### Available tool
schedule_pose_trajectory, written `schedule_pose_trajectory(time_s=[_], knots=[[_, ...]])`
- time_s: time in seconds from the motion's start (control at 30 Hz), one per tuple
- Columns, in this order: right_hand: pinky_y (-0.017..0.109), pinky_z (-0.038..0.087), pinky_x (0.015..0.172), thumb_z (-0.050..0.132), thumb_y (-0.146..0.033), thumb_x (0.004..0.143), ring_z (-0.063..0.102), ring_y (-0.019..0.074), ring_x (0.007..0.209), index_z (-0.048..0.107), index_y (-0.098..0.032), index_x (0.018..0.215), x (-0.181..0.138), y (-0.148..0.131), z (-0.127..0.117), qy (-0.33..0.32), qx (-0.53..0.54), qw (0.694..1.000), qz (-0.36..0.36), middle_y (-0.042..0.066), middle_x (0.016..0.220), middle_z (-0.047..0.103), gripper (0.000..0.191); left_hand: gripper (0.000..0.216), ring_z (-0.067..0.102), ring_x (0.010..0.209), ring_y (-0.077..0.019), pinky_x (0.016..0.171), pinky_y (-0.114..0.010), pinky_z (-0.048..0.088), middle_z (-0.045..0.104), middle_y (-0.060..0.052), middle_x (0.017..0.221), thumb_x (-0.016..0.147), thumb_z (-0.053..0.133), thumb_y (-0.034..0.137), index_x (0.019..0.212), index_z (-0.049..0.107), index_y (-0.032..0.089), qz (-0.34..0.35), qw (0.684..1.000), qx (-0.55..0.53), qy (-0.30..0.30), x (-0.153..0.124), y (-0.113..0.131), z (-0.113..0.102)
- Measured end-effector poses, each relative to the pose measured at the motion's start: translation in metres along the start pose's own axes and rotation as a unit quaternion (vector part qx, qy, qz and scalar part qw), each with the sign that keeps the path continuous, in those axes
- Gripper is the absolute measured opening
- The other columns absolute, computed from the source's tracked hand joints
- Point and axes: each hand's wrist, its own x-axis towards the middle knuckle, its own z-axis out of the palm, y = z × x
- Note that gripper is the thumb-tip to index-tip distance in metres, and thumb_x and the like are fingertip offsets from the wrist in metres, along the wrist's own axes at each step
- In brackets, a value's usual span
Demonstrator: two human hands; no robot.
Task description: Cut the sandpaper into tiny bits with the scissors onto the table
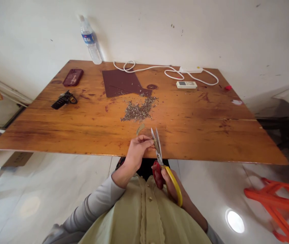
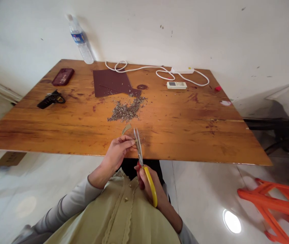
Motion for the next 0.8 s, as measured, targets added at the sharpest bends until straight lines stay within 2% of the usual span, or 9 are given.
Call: schedule_pose_trajectory(time_s=[0.3,0.43,0.6,0.67,0.8], knots=[[0.023,0.028,0.043,0.082,-0.098,0.059,0.035,0.0085,0.045,0.074,-0.018,0.087,-0.005,0.004,0.006,-0.002,0.042,0.999,0.029,-0.009,0.056,0.046,0.086,0.016,0.063,0.064,-0.0135,0.070,-0.029,0.053,0.068,0.001,0.065,0.055,0.084,0.027,0.060,0.072,0.018,0.022,0.999,0.037,0.008,-0.003,-0.007,-0.007],[0.021,0.026,0.041,0.086,-0.098,0.051,0.032,0.0071,0.044,0.073,-0.018,0.082,-0.007,0.002,0.010,0.003,0.065,0.996,0.060,-0.011,0.054,0.044,0.086,0.017,0.061,0.060,-0.0123,0.067,-0.028,0.052,0.068,0.001,0.062,0.054,0.085,0.025,0.059,0.071,0.018,0.015,0.999,0.028,0.006,-0.003,-0.010,-0.009],[0.019,0.020,0.038,0.087,-0.099,0.041,0.026,0.0049,0.042,0.069,-0.019,0.078,-0.005,0.004,0.013,0.043,0.061,0.992,0.100,-0.013,0.051,0.040,0.090,0.019,0.066,0.059,-0.0131,0.067,-0.028,0.055,0.069,0.001,0.062,0.055,0.087,0.020,0.061,0.070,0.017,-0.003,1.000,0.005,-0.016,0.002,-0.011,-0.009],[0.019,0.022,0.038,0.086,-0.099,0.047,0.028,0.0053,0.042,0.068,-0.019,0.078,-0.003,0.008,0.013,0.040,0.054,0.994,0.091,-0.013,0.051,0.041,0.087,0.020,0.066,0.057,-0.0127,0.066,-0.027,0.056,0.069,0.001,0.061,0.055,0.088,0.018,0.061,0.069,0.017,-0.007,1.000,-0.002,-0.022,0.005,-0.012,-0.009],[0.023,0.035,0.042,0.080,-0.098,0.063,0.040,0.0090,0.045,0.071,-0.018,0.086,0.005,0.019,0.009,0.001,0.053,0.998,0.022,-0.009,0.057,0.048,0.083,0.023,0.066,0.057,-0.0123,0.065,-0.027,0.058,0.068,0.001,0.062,0.055,0.090,0.017,0.062,0.068,0.016,-0.008,0.999,-0.016,-0.027,0.009,-0.013,-0.011]])
